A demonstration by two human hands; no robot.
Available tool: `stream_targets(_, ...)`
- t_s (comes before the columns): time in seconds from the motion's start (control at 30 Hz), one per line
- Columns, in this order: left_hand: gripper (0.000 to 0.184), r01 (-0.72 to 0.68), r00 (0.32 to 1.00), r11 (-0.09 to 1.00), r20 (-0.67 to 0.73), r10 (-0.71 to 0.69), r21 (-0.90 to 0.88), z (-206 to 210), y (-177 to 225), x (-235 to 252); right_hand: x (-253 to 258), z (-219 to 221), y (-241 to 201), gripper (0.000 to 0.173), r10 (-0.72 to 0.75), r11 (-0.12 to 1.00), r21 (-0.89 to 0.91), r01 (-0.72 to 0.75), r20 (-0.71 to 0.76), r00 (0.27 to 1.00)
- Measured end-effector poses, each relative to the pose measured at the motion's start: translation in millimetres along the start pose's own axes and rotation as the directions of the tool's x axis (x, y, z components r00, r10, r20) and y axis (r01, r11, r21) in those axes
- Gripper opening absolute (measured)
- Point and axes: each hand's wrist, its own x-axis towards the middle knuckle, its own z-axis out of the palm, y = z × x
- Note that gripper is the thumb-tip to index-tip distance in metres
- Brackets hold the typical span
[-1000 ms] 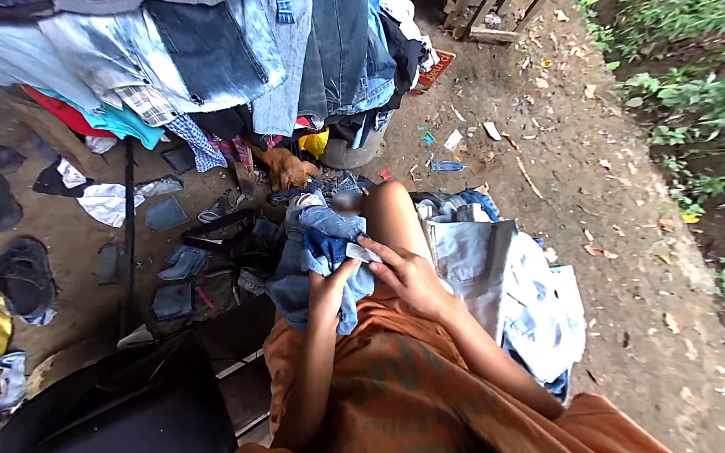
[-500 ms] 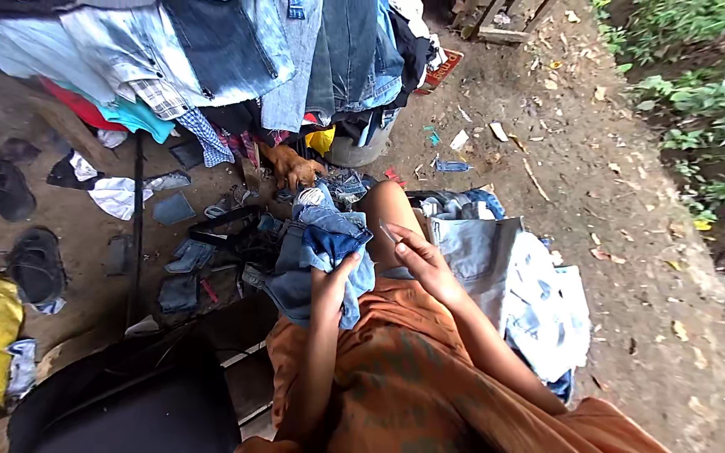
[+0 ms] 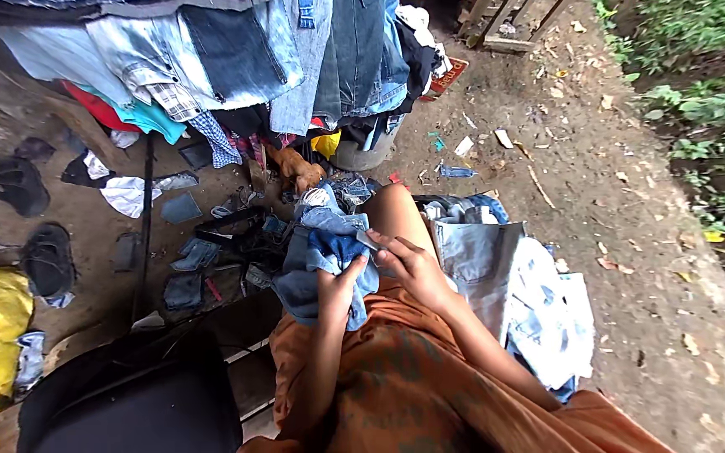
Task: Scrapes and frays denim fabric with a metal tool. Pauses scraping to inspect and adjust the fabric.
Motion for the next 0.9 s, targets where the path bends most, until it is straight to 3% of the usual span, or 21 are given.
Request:
stream_targets(0.17, 0.048, 0.014, 1.0, 1.0, -0.024, -0.014, -0.005, -3.3, 0.1, 3.3, 4.1, -12.6, 11.2, 0.039, 0.13, 0.928, 0.354, -0.12, -0.007, 0.991)
stream_targets(0.3, 0.046, -0.002, 1.0, 1.0, -0.013, 0.002, -0.012, -3.2, -5.4, 4.1, 3.0, -15.4, 12.0, 0.039, 0.128, 0.897, 0.424, -0.121, 0.012, 0.992)
stream_targets(0.6, 0.047, -0.011, 1.0, 0.999, -0.02, 0.011, 0.032, -2.3, -9.8, 7.1, -0.6, -14.7, 8.4, 0.045, 0.007, 0.947, 0.32, -0.04, 0.104, 0.995)
stream_targets(0.73, 0.043, -0.006, 1.0, 1.0, -0.002, 0.006, 0.004, -5.9, -7.5, 6.3, -1.1, -11.5, 6.4, 0.045, -0.056, 0.991, 0.132, 0.028, 0.212, 0.976)
stream_targets(0.83, 0.041, 0.021, 1.0, 1.0, 0.019, -0.02, -0.006, -5.5, -4.5, 8.9, 1.7, 4.4, 10.7, 0.041, -0.086, 0.996, -0.004, 0.087, 0.099, 0.991)
stream_targets(0.9, 0.039, 0.036, 0.999, 0.999, 0.012, -0.036, -0.009, -7.3, -6.0, 10.8, 0.2, 14.8, 12.7, 0.038, -0.086, 0.995, 0.048, 0.085, 0.032, 0.996)
